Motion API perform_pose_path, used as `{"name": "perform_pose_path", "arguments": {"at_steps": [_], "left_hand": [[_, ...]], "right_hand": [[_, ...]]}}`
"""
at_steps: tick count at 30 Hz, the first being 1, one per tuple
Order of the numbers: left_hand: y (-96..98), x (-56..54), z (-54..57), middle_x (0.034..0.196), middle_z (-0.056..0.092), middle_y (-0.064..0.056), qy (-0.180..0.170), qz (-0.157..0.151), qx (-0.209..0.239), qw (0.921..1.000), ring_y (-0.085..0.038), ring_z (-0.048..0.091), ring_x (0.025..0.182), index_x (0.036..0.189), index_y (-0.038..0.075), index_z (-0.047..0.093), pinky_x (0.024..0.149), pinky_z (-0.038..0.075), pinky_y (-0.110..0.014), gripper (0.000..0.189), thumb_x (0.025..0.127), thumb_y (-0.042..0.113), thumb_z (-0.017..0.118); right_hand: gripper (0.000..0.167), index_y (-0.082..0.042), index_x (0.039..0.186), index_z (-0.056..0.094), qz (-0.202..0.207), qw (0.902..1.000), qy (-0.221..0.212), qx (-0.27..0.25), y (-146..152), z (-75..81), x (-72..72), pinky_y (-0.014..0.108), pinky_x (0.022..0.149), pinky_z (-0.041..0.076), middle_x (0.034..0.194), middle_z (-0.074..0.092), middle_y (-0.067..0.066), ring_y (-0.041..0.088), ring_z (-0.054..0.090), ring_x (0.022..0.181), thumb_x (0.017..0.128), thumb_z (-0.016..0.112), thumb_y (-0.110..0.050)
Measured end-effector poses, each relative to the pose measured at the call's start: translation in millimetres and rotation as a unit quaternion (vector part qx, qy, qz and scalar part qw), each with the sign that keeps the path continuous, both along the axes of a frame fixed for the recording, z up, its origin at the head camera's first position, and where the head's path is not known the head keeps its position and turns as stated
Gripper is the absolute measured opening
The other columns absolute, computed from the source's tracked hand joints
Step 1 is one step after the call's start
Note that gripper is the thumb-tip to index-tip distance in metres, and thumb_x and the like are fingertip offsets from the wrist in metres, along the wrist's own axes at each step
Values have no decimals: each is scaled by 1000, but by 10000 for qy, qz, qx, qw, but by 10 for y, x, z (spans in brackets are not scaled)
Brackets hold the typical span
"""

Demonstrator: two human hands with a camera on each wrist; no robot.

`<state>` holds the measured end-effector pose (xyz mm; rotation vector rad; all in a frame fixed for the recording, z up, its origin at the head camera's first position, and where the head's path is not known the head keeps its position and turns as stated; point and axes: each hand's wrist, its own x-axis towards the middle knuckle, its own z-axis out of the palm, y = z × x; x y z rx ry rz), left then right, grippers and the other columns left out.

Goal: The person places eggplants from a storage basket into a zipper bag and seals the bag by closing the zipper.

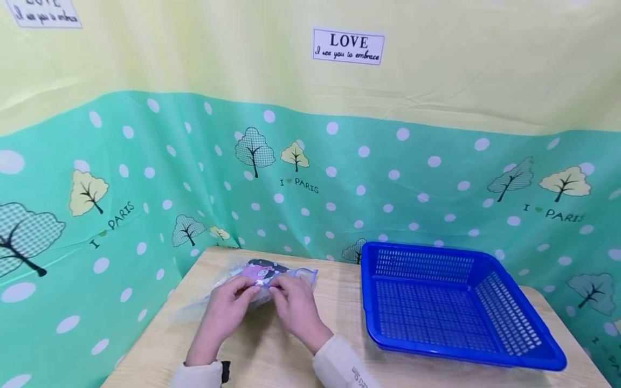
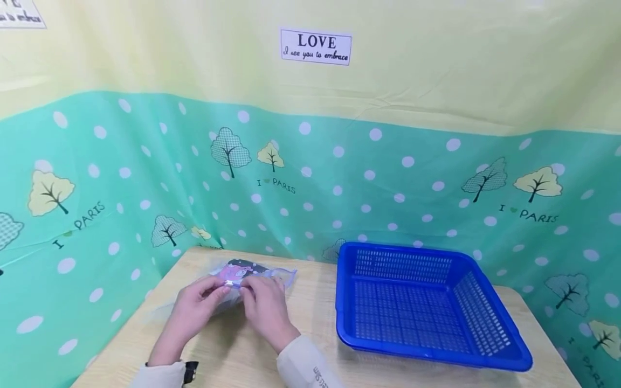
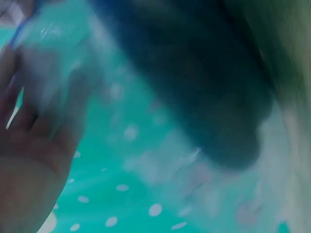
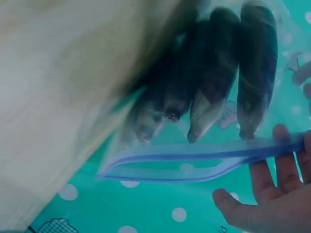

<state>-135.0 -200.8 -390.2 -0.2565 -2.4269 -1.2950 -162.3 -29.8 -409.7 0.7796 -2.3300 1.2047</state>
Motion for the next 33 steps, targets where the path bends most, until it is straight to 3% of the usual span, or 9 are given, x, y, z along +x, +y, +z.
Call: {"name": "perform_pose_path", "arguments": {"at_steps": [4,7,12,16,18,24,33], "left_hand": [[49,-53,-73,91,70,-5,1283,-206,814,9882,-14,61,81,93,7,75,70,50,-19,14,90,-6,70],[79,-80,-100,88,68,-6,1850,-372,841,9784,-13,59,78,93,5,74,69,48,-17,18,88,-11,68],[63,-66,-96,81,63,2,1990,-212,575,9781,-9,56,71,89,3,72,62,46,-17,18,88,-14,67],[51,-68,-96,78,65,0,2111,101,387,9766,-8,56,67,87,-1,73,59,46,-17,20,82,-20,69],[53,-74,-98,79,67,-2,2256,291,304,9733,-8,57,66,85,-1,72,59,46,-17,21,80,-21,70],[136,-88,-111,78,68,-4,2717,685,193,9597,-11,58,64,79,1,70,58,47,-17,23,75,-22,71],[147,-94,-89,77,70,-5,2948,986,376,9497,-18,63,65,81,0,73,62,50,-18,20,77,-19,73]], "right_hand": [[13,-12,109,72,302,9968,-113,-734,-57,106,5,55,106,37,107,73,-4,13,66,106,97,68,-11],[20,-12,118,72,691,9913,-74,-1118,-101,145,9,44,103,44,116,71,-2,15,64,111,99,66,-16],[15,-10,112,72,880,9863,639,-1243,-209,158,-19,30,93,50,111,70,0,15,65,107,99,65,-13],[7,-8,103,68,642,9830,1393,-1008,-286,147,-61,31,87,51,105,66,4,18,64,100,97,66,-8],[5,-9,102,65,527,9830,1565,-806,-315,142,-72,32,84,50,105,63,4,18,63,99,97,65,-9],[5,-10,104,61,344,9870,1529,-362,-300,127,-73,36,80,50,105,64,2,18,63,100,101,59,-13],[7,-9,103,61,385,9857,1641,69,-189,65,-148,35,82,50,101,64,1,18,62,96,103,54,-12]]}}
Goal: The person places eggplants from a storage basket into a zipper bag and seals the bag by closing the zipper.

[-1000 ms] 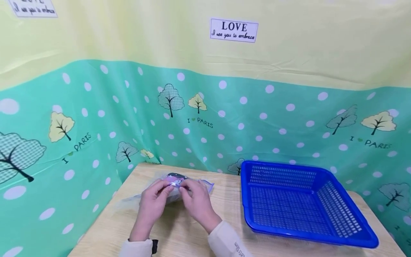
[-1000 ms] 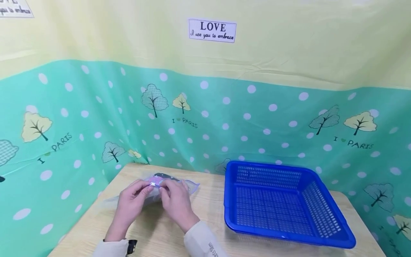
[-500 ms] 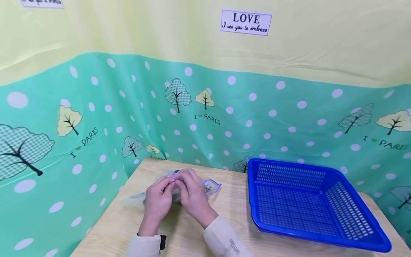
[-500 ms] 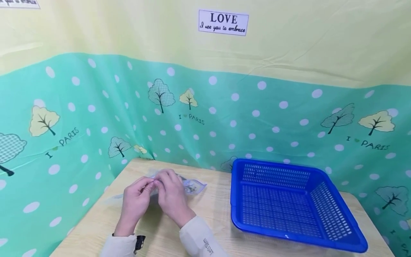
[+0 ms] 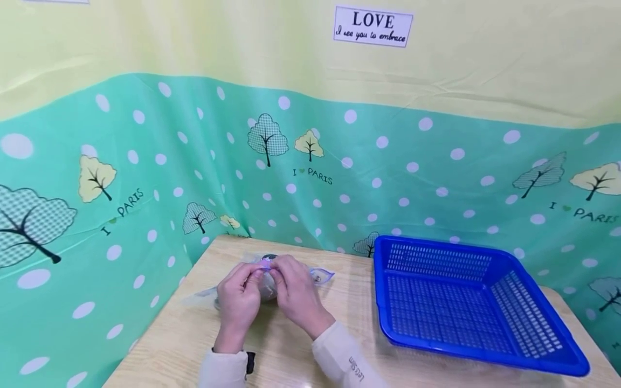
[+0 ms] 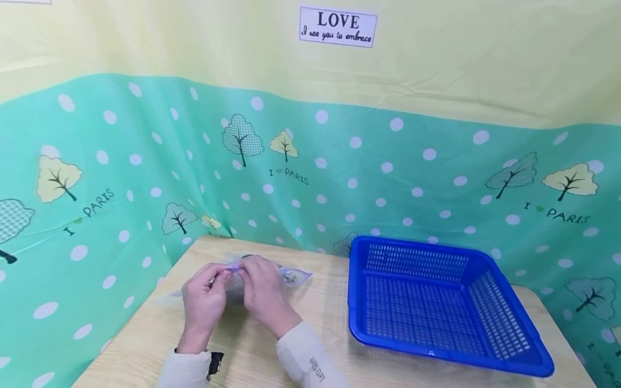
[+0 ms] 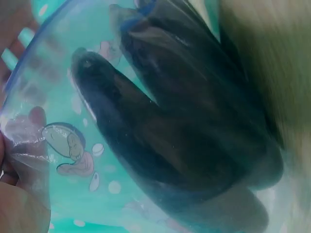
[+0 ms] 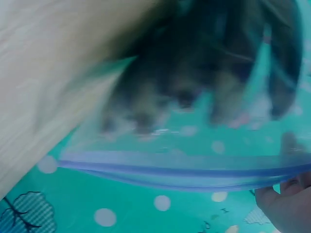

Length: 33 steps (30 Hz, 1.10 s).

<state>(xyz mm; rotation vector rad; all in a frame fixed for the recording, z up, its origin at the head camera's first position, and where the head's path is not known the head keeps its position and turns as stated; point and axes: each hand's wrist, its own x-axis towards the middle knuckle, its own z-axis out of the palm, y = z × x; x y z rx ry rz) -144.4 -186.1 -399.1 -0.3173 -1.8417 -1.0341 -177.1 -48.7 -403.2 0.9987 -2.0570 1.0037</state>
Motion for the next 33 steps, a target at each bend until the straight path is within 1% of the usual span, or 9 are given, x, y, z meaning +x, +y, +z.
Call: {"name": "perform_pose_path", "arguments": {"at_steps": [2,5,9,13,16,22,28,31,33], "left_hand": [[-20,4,13,76,70,-4,-24,78,72,9999,-18,63,65,81,1,74,62,49,-18,19,79,-17,73],[-31,15,22,76,69,-2,-151,66,193,9997,-15,61,65,82,3,75,60,47,-17,19,81,-16,73],[-55,11,12,78,70,-4,-207,96,345,9991,-14,60,66,83,1,76,61,46,-15,19,80,-17,73],[-97,6,7,77,70,-7,-170,168,492,9985,-11,59,67,82,0,76,63,45,-13,19,79,-18,73],[-124,11,21,76,69,-8,-195,113,601,9979,-8,58,69,83,0,76,62,44,-12,18,81,-18,72],[-171,41,60,78,70,-10,-280,46,811,9963,-5,58,70,86,-1,76,64,46,-12,19,84,-18,68],[-203,55,74,78,69,-11,-238,41,973,9950,-4,56,68,86,-1,76,59,45,-13,19,85,-18,68],[-214,61,82,79,69,-12,-271,28,1047,9941,-3,56,68,86,-1,76,57,45,-13,18,86,-17,67],[-226,65,88,79,69,-12,-295,76,1110,9933,-3,56,69,86,-1,76,57,45,-13,17,87,-16,67]], "right_hand": [[8,-9,103,62,-56,10000,43,56,38,-53,-34,36,83,51,101,65,1,19,63,95,103,55,-12],[9,-9,103,63,-124,9998,86,152,110,-120,-68,37,85,51,100,66,1,20,63,95,103,55,-13],[7,-10,103,63,-275,9988,214,352,210,-193,-105,36,87,49,102,66,2,20,63,97,102,56,-12],[3,-11,100,63,-539,9955,533,561,296,-263,-162,39,91,49,105,65,4,23,61,102,99,60,-10],[4,-12,101,64,-751,9926,637,714,357,-308,-204,43,94,48,110,66,7,26,60,106,97,63,-10],[8,-11,104,65,-997,9892,462,974,470,-390,-256,46,95,48,116,66,10,29,61,109,96,66,-10],[10,-12,104,66,-1204,9863,382,1065,567,-489,-317,47,89,51,113,66,10,29,62,104,94,68,-11],[10,-12,105,66,-1294,9848,311,1119,607,-503,-330,48,86,52,114,66,12,30,62,103,95,67,-11],[10,-12,106,66,-1410,9827,237,1177,637,-514,-338,48,84,53,115,66,13,31,63,103,95,67,-12]]}}
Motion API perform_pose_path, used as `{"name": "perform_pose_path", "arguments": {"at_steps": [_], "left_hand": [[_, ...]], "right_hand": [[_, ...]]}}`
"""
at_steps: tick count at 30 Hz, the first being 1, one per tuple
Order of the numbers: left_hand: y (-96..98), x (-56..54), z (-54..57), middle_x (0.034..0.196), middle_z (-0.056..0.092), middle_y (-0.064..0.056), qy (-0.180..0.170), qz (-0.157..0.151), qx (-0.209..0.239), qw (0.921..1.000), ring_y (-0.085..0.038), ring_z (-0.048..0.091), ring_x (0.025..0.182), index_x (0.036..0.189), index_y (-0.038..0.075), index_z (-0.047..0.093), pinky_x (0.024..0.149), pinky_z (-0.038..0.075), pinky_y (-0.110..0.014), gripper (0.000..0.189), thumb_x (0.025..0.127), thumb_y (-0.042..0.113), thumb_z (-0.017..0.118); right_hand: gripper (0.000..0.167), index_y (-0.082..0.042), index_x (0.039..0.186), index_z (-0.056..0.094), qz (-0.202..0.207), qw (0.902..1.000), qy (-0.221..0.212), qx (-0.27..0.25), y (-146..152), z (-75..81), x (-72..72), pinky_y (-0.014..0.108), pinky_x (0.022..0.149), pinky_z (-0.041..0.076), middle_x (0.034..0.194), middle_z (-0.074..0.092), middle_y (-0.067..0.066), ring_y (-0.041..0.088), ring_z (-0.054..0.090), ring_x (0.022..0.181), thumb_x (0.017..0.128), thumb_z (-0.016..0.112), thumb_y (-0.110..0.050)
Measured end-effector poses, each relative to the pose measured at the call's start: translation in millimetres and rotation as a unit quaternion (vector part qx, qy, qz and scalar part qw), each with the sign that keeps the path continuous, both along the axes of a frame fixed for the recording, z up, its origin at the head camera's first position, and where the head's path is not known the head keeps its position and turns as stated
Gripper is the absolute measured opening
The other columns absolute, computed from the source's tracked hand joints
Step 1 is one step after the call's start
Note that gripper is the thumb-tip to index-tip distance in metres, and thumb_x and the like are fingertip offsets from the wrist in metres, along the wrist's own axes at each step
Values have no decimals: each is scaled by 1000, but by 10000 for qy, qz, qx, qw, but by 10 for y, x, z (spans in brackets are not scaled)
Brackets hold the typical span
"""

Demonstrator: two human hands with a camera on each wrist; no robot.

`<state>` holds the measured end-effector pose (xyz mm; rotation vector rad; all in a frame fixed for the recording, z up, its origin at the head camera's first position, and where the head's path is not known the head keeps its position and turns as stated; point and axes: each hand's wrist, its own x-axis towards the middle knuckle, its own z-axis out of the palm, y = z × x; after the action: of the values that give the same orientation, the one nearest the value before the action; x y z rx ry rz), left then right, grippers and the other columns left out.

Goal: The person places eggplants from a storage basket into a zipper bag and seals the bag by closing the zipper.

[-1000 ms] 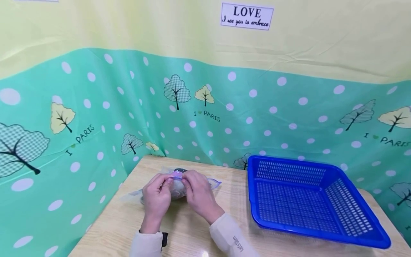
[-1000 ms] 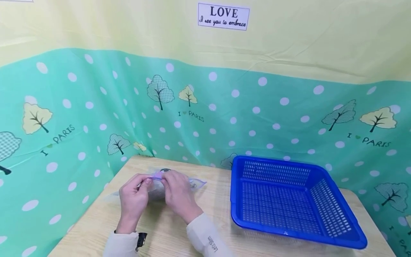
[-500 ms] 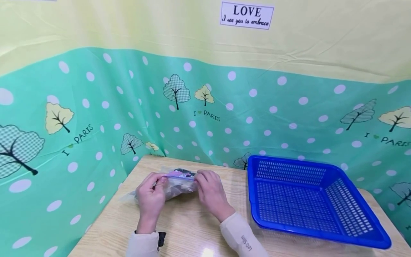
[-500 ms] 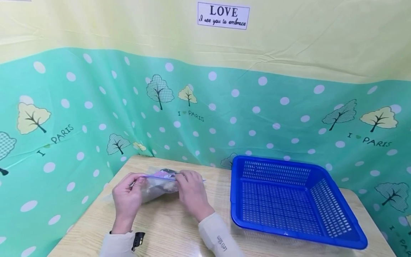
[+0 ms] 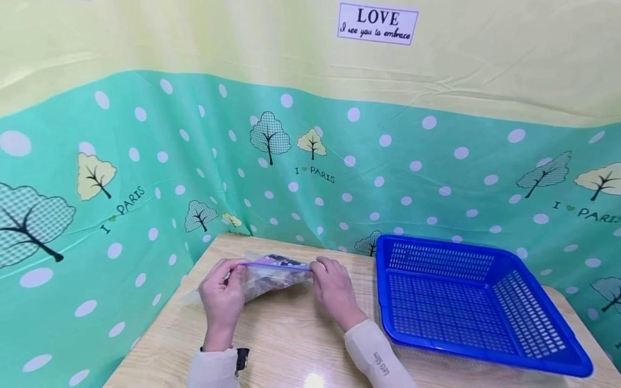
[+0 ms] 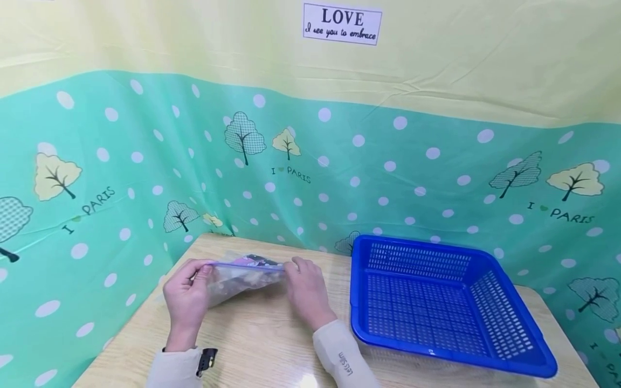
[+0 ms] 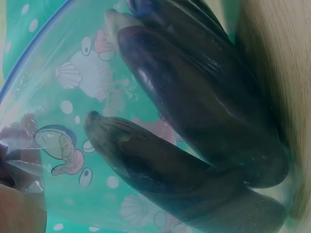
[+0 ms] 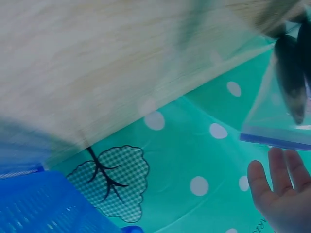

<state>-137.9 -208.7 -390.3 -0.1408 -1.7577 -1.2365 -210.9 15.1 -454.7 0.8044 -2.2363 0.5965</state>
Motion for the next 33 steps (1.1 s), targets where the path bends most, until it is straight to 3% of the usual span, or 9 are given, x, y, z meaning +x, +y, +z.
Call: {"name": "perform_pose_path", "arguments": {"at_steps": [5,12,17,20,23,25,28,30,33], "left_hand": [[-37,7,9,77,68,-13,-58,143,146,9998,-2,56,69,85,-3,75,56,45,-11,15,86,-16,68],[-56,5,15,78,68,-16,-111,356,315,9988,0,54,69,83,-5,74,58,43,-10,13,85,-16,68],[-28,56,63,80,69,-7,-859,4,-158,9962,-5,54,69,86,0,75,61,42,-15,12,89,-10,68],[-40,148,99,82,69,-2,-1611,-394,-452,9851,-11,54,68,90,4,75,60,44,-20,13,92,-6,68],[-29,236,138,90,70,2,-2511,-817,-1011,9592,-12,58,76,96,10,76,68,50,-27,12,93,0,69],[41,274,159,93,69,4,-3127,-1157,-1494,9309,-12,58,79,99,14,76,71,51,-32,12,93,5,69],[290,285,123,93,68,7,-3757,-1799,-2266,8804,-9,57,77,100,15,74,69,51,-33,13,91,8,68],[505,288,34,88,65,9,-3833,-2107,-2809,8543,-9,56,73,96,15,73,65,50,-31,14,88,6,66],[800,315,-167,78,61,10,-3544,-2119,-3893,8234,-9,55,68,84,17,70,62,48,-31,12,81,6,69]], "right_hand": [[10,-13,103,64,-493,9982,-268,206,113,-56,-30,50,80,54,116,65,15,34,64,101,95,68,-10],[17,-13,104,62,-1166,9876,-878,570,154,-92,-73,47,74,54,111,64,16,35,63,92,92,70,-5],[15,-13,101,59,-1334,9752,-1709,450,66,-118,-86,40,55,50,83,62,9,27,60,67,93,66,-2],[16,-13,96,60,-1130,9636,-2422,14,18,-148,-120,41,58,53,78,66,8,26,63,66,92,64,2],[18,-11,93,64,-948,9413,-3188,-579,-12,-160,-200,44,70,53,85,69,8,27,63,76,88,61,5],[18,-7,94,66,-915,9220,-3650,-914,-21,-166,-264,46,76,53,91,69,9,29,62,82,85,58,6],[23,0,103,71,-982,8919,-4194,-1374,26,-179,-346,48,84,52,103,70,14,32,63,94,87,54,3],[28,5,110,70,-961,8762,-4407,-1694,50,-177,-366,50,89,51,113,69,19,36,63,102,89,53,0],[33,7,121,67,-859,8647,-4577,-1882,53,-149,-339,53,95,48,126,64,24,40,59,113,93,54,-5]]}}
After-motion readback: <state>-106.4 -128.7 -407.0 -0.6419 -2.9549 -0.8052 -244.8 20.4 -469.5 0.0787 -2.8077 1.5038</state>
